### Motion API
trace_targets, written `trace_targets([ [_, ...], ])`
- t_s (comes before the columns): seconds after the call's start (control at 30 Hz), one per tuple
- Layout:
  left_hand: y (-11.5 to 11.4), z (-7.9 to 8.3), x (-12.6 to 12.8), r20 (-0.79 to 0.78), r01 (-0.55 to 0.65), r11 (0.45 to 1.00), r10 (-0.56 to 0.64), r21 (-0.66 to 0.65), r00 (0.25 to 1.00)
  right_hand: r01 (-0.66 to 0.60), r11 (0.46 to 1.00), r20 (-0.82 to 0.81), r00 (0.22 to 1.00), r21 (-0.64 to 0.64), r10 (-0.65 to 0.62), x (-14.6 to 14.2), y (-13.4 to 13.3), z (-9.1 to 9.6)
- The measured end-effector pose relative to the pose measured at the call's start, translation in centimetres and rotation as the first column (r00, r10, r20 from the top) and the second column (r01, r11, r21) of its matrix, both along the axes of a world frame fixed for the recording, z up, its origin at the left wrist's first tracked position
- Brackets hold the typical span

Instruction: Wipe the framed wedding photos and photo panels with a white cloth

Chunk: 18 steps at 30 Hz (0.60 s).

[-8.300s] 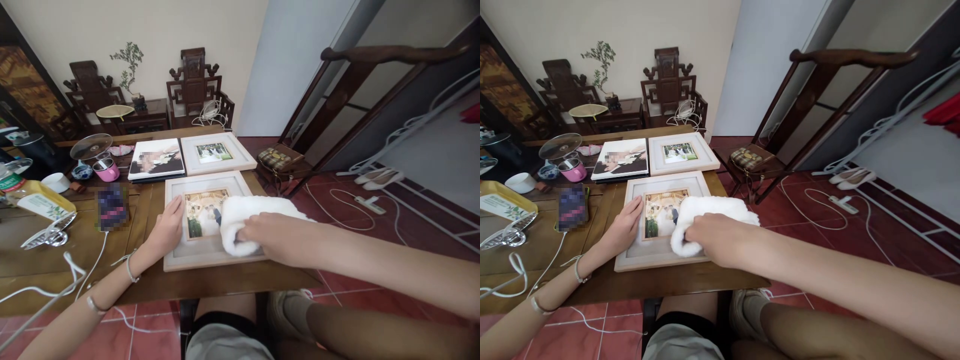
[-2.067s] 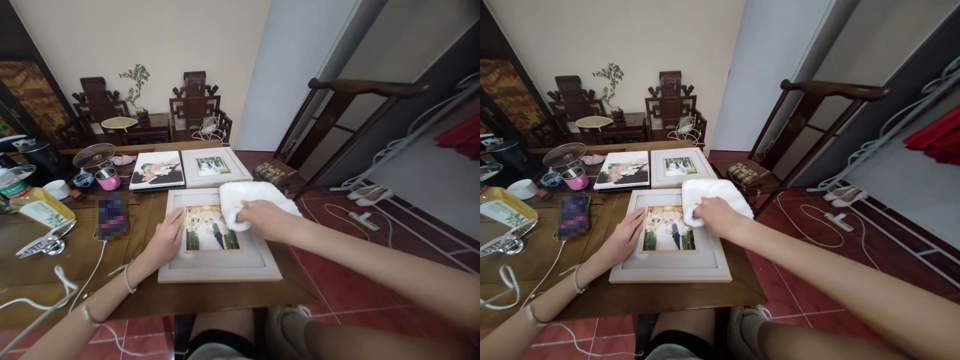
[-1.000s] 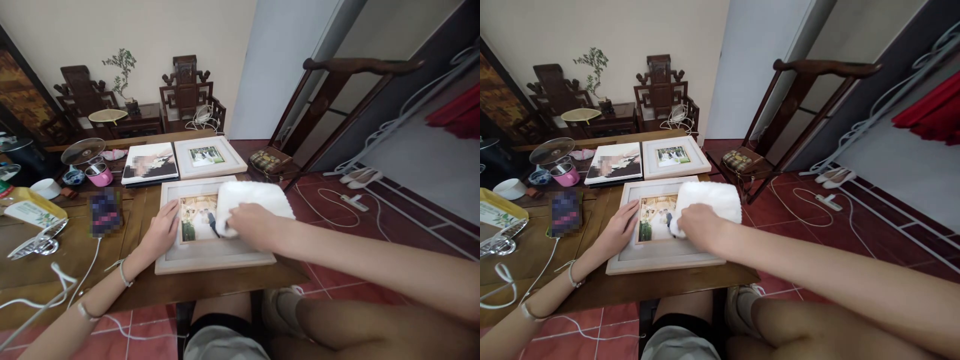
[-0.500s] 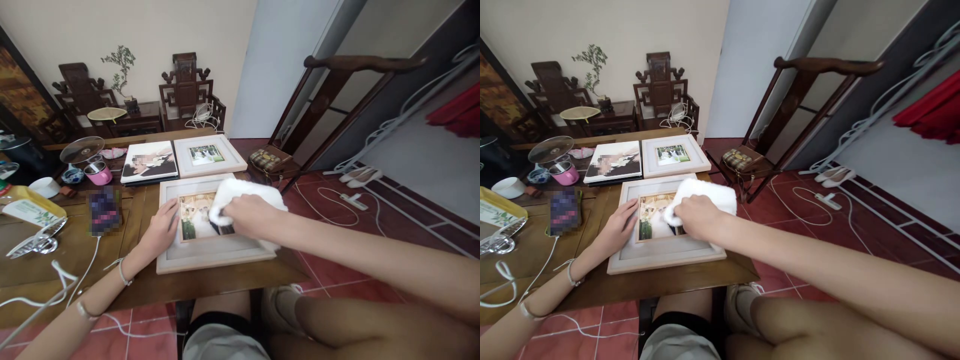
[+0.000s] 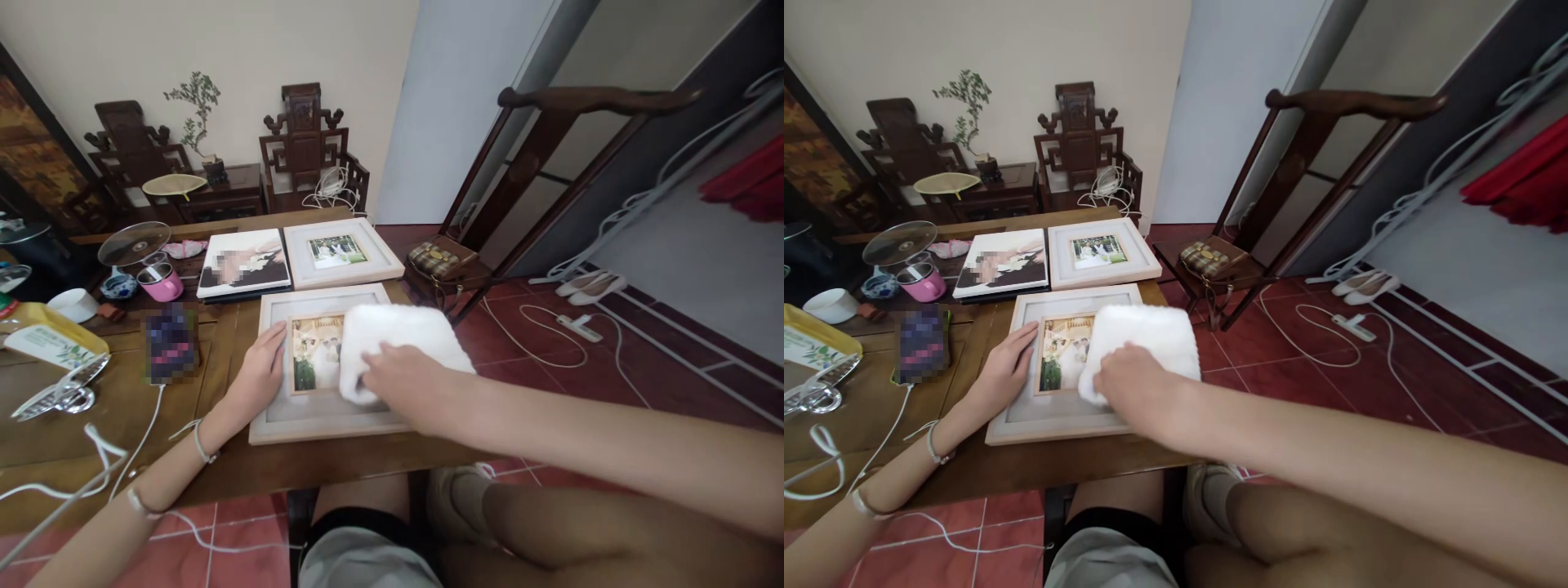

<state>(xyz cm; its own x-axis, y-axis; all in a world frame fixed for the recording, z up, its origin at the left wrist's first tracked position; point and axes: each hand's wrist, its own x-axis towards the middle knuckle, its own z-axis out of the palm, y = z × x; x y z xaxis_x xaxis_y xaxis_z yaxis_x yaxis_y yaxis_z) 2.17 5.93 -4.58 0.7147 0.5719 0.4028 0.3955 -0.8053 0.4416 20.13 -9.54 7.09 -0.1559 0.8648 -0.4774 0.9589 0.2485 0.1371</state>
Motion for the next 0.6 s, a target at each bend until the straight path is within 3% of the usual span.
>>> trace_targets([
  [0.1, -0.1, -0.1, 0.0, -0.003, -0.006, 1.0, 0.006, 0.006, 1.0, -0.027, 0.982, -0.076, 0.997, -0.187, 0.013, -2.3, -2.0, 2.7],
  [0.2, -0.1, 0.0, 0.0, -0.01, -0.014, 1.0, 0.014, 0.003, 1.0, -0.019, 0.987, -0.158, 0.987, -0.158, -0.006, -3.2, -2.9, 3.4],
  [0.3, -0.1, -0.1, 0.0, -0.005, -0.018, 1.0, 0.018, 0.005, 1.0, 0.031, 0.997, -0.167, 0.985, -0.077, -0.044, -2.7, -2.5, 1.9],
  [0.4, 0.1, -0.2, -0.1, -0.008, -0.018, 1.0, 0.018, 0.01, 1.0, 0.072, 0.994, -0.092, 0.994, 0.083, -0.065, -1.1, -0.9, -0.6],
  [0.6, 0.5, -0.3, -0.2, -0.032, 0.009, 1.0, -0.009, -0.005, 0.999, 0.032, 0.929, 0.021, 0.999, 0.369, -0.042, 4.6, 4.0, -3.5],
])
